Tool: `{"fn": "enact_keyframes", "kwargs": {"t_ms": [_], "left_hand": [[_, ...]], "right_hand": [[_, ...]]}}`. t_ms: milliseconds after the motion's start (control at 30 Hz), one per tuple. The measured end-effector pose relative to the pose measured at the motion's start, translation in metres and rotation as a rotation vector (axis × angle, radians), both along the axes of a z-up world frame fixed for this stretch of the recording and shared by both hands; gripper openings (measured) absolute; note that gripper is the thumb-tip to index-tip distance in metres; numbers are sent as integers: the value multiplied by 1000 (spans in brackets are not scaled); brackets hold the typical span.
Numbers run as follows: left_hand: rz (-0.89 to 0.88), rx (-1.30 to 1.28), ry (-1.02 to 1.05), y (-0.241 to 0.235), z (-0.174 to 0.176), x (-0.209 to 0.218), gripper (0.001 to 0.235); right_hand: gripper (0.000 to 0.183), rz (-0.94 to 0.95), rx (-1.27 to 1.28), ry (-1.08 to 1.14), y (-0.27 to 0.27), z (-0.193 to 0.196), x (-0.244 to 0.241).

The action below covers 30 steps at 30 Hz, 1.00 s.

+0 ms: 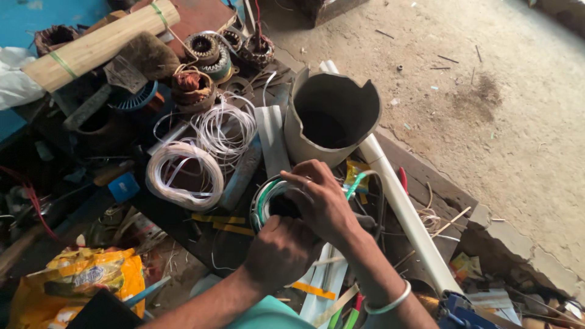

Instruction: The person repairs electrical wires by stripping insulation, twisting exposed strands, and wrapping the connection with green electrical tape. They then coil the repaired wire and place it on the workbench.

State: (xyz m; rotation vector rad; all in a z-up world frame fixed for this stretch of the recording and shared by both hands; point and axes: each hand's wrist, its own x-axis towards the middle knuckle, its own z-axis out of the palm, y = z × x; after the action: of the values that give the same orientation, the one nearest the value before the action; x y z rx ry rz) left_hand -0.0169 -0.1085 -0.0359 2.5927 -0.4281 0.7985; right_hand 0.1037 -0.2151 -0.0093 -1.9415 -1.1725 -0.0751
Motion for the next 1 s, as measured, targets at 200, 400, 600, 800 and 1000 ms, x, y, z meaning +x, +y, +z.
{"fn": "enact_keyframes", "kwargs": {"t_ms": [200,400,600,800,1000], "left_hand": [[19,-49,16,2,1,-2,29],[29,15,45,3,4,-4,34],[-111,166,27,20,-3,-1,35],[-90,141,-18,17,-12,2,32],[-161,170,146,17,-4,-1,35]], "right_hand": [[21,-116,-112,266,13,-1,12],[12,128,-73,188,17,-1,26],[25,198,-65,58,21,-10,25],[38,92,-53,89,11,6,12],[31,-174,-105,-98,-41,6,-40]]}}
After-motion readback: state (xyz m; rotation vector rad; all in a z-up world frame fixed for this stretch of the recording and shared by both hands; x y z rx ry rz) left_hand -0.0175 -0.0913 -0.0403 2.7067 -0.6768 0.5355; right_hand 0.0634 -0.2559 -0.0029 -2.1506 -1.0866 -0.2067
